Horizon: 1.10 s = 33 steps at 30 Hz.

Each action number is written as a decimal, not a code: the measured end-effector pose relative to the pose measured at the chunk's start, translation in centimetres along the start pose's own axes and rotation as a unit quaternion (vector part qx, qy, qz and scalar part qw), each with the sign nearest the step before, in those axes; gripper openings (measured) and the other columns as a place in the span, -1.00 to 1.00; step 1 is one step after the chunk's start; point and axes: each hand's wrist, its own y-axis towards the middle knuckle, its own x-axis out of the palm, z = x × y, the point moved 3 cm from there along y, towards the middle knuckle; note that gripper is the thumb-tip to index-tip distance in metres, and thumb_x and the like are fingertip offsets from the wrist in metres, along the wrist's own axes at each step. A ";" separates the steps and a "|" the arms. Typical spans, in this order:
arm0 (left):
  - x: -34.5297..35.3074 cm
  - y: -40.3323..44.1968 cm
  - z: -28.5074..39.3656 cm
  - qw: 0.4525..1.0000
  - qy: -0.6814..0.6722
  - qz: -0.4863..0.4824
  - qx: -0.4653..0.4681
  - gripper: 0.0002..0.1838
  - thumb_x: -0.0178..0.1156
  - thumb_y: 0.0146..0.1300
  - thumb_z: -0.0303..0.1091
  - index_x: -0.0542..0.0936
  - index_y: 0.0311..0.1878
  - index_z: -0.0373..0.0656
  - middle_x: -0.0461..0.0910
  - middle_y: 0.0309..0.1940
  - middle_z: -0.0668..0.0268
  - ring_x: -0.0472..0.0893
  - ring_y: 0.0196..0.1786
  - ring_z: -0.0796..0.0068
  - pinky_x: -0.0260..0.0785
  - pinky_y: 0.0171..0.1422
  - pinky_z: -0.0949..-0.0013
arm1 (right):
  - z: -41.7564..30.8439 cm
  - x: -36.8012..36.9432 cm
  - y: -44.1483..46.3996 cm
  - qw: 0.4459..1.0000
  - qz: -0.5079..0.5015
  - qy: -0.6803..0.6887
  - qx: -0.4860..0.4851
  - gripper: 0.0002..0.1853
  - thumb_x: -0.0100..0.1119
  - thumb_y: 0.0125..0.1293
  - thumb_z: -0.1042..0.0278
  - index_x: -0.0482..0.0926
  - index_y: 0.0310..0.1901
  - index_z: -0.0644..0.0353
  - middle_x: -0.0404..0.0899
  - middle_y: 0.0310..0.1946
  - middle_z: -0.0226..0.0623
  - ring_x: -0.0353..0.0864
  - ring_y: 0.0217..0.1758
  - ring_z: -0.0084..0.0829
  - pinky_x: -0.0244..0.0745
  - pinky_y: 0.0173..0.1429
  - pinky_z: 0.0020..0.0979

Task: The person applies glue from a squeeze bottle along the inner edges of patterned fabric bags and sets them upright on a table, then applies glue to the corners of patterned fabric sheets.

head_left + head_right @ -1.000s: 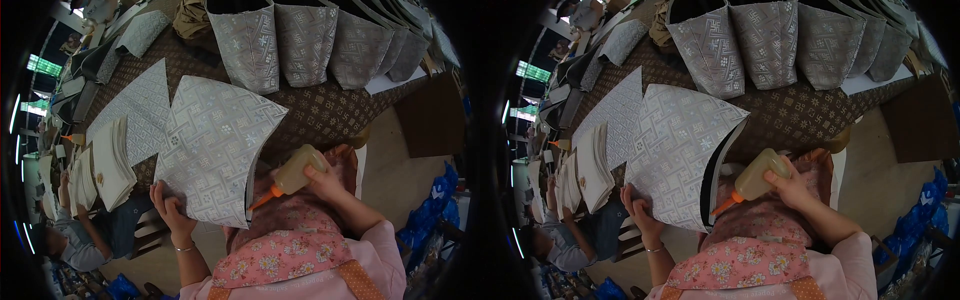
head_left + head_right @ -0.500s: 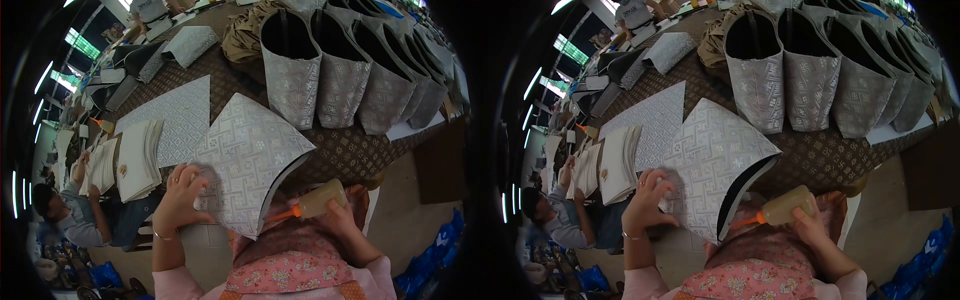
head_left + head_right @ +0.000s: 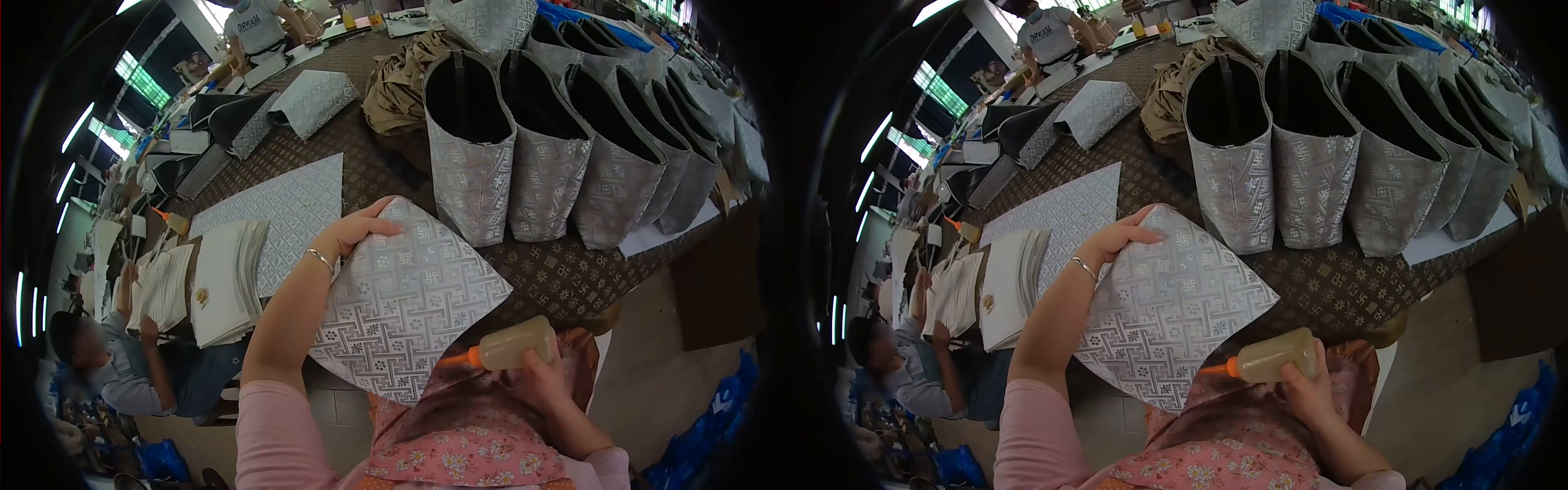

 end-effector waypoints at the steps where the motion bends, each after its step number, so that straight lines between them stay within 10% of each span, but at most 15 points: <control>1: 0.0 -0.1 -0.1 1.000 0.003 -0.001 -0.001 -0.19 0.26 -0.02 -0.47 0.16 0.35 -0.04 0.40 0.13 0.24 0.43 0.13 0.39 0.34 0.15 0.33 | 0.2 -0.3 0.1 1.000 0.001 0.003 -0.002 -0.42 0.23 0.17 0.37 0.11 0.13 0.10 0.38 -0.05 -0.16 0.54 -0.16 -0.23 0.50 -0.37 -0.38; 4: 0.9 -1.9 0.6 0.996 0.028 0.000 0.089 -0.19 0.20 -0.15 -0.58 0.23 0.31 -0.10 0.34 0.19 0.26 0.39 0.18 0.39 0.30 0.20 0.33 | 0.9 -1.3 0.4 0.998 -0.014 -0.057 0.021 -0.37 0.26 0.14 0.18 0.11 0.16 -0.01 0.38 -0.02 -0.12 0.50 -0.03 -0.07 0.55 -0.23 -0.21; 8: 1.5 -8.4 5.4 0.914 0.131 0.057 0.380 -0.13 0.29 -0.39 -0.52 0.30 0.21 -0.18 0.23 0.28 0.22 0.24 0.32 0.33 0.12 0.33 0.34 | 1.4 -1.9 0.3 1.000 0.000 0.025 0.014 -0.27 0.23 0.16 0.39 0.00 0.28 0.07 0.30 0.08 -0.28 0.36 0.15 -0.31 0.41 0.09 -0.27; 13: 3.1 -15.7 8.9 0.836 0.138 0.036 0.530 -0.24 0.24 -0.57 -0.45 0.41 -0.02 -0.17 0.07 0.33 0.00 0.22 0.33 0.20 0.01 0.37 0.29 | 0.0 -1.2 1.4 0.996 0.045 0.077 -0.023 -0.18 0.23 0.16 0.41 -0.08 0.35 0.05 0.26 0.14 -0.29 0.29 0.21 -0.35 0.27 0.25 -0.31; 17: 2.8 -18.2 8.2 0.869 0.256 0.121 0.405 -0.43 0.04 -0.62 -0.46 0.29 -0.28 -0.09 0.05 0.30 0.05 0.24 0.25 0.28 -0.03 0.26 0.44 | -1.7 -0.2 2.0 0.991 0.030 -0.015 -0.128 -0.17 0.28 0.12 0.42 -0.05 0.33 0.11 0.26 0.13 -0.29 0.29 0.21 -0.38 0.21 0.28 -0.33; 33: 3.2 -18.2 7.1 0.874 0.227 0.129 0.410 -0.46 0.05 -0.59 -0.42 0.23 -0.30 -0.09 0.07 0.27 0.07 0.15 0.32 0.17 0.03 0.31 0.30 | -7.6 2.5 7.1 0.889 0.075 -0.362 -0.269 -0.34 0.44 -0.02 0.26 0.23 0.04 0.20 0.44 -0.13 -0.32 0.42 -0.04 -0.52 0.34 0.05 -0.47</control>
